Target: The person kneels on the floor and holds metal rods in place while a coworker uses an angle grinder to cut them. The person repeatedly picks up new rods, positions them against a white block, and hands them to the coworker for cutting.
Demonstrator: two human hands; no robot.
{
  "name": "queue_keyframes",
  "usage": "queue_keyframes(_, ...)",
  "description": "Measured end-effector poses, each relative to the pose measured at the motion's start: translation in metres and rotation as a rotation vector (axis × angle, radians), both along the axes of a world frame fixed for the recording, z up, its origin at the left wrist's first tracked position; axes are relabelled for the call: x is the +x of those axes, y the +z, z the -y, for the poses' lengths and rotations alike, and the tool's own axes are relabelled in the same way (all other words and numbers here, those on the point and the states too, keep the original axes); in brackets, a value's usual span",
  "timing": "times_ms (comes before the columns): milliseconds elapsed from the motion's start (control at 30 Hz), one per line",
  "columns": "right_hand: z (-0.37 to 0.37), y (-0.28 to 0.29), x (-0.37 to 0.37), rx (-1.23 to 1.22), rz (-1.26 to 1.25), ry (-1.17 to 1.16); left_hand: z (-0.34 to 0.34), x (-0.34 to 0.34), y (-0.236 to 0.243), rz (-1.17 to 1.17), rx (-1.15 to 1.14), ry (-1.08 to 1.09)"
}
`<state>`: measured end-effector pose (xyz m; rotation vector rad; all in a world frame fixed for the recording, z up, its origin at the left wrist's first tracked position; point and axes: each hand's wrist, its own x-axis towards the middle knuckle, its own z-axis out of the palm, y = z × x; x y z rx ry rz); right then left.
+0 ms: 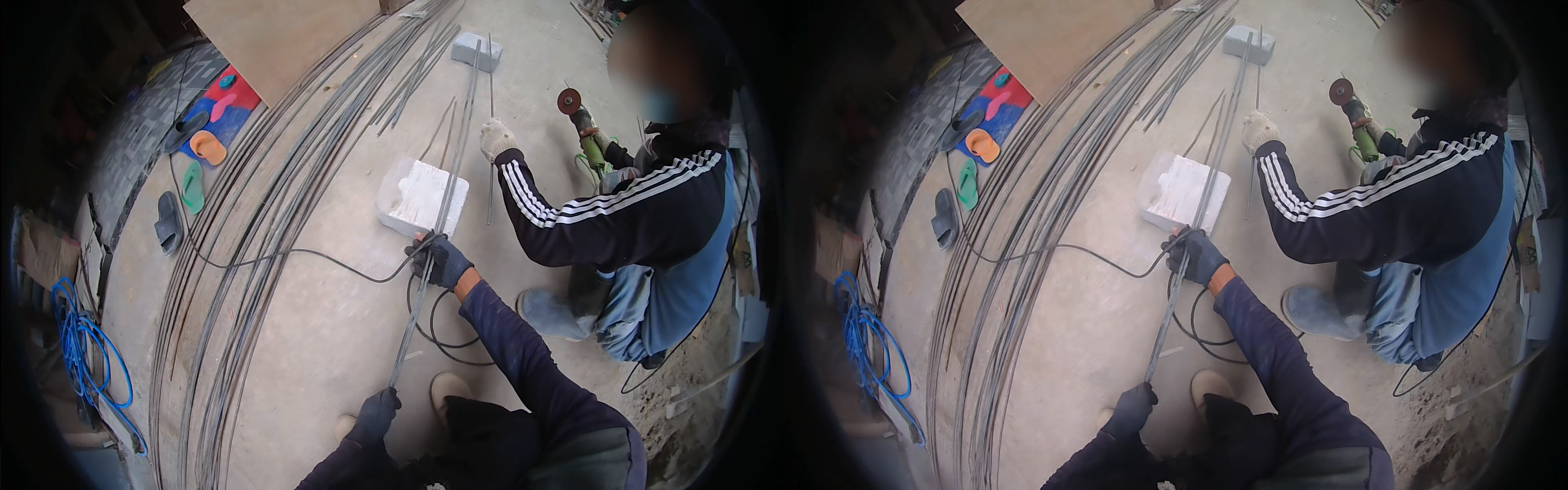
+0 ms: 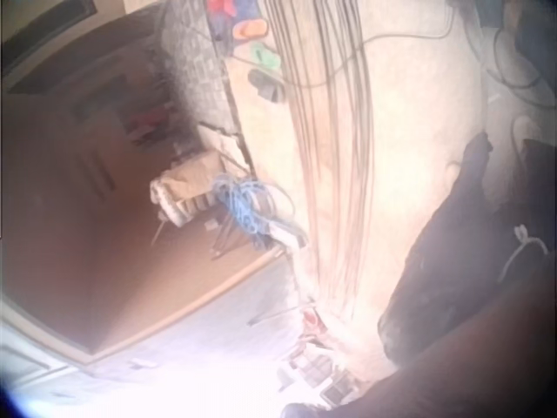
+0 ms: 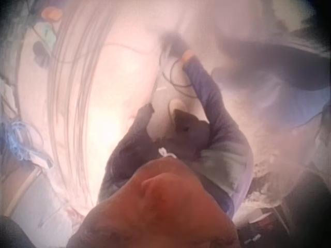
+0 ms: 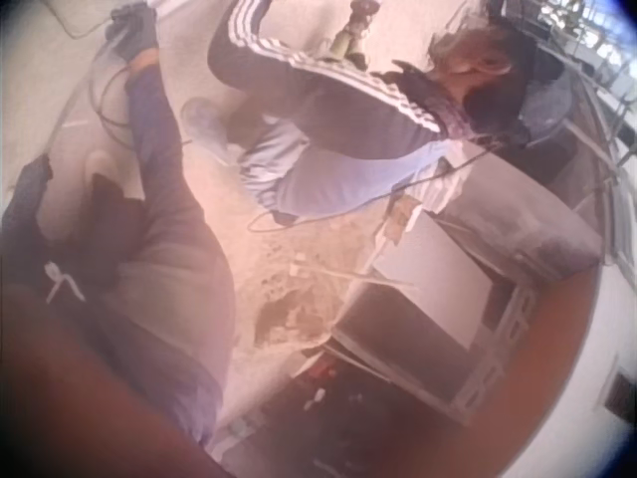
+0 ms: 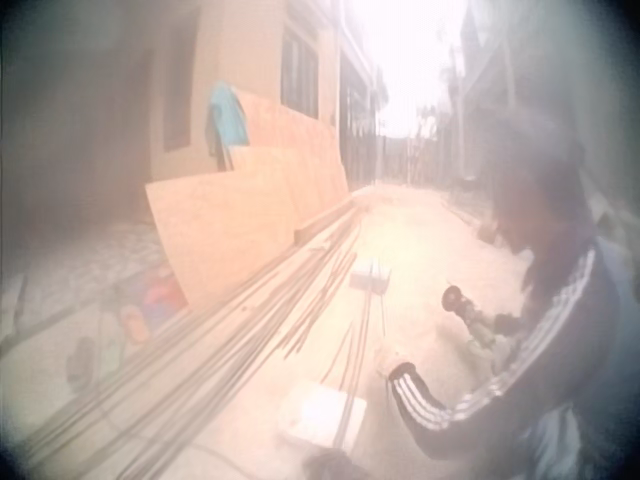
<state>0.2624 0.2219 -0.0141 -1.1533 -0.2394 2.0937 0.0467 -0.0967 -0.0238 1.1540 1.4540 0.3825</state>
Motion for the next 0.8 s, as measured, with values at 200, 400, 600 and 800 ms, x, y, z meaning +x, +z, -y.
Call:
queue_keyframes(200,0.081,0.013,-0.027,-0.014,-0.147,0.257,-0.016,0.003,-0.002,0.02,0.042,-0.015)
queue_keyframes(400,0.08,-0.019,-0.034,-0.005,-0.342,0.19,-0.063,0.012,0.03,0.102,-0.111,0.049)
queue_keyframes(600,0.072,-0.023,-0.037,0.061,-0.281,0.174,-0.092,0.011,0.029,0.119,-0.407,0.068)
queue_keyframes(800,0.128,-0.02,-0.022,0.03,0.274,0.435,-0.095,0.004,0.008,0.16,-0.504,0.046)
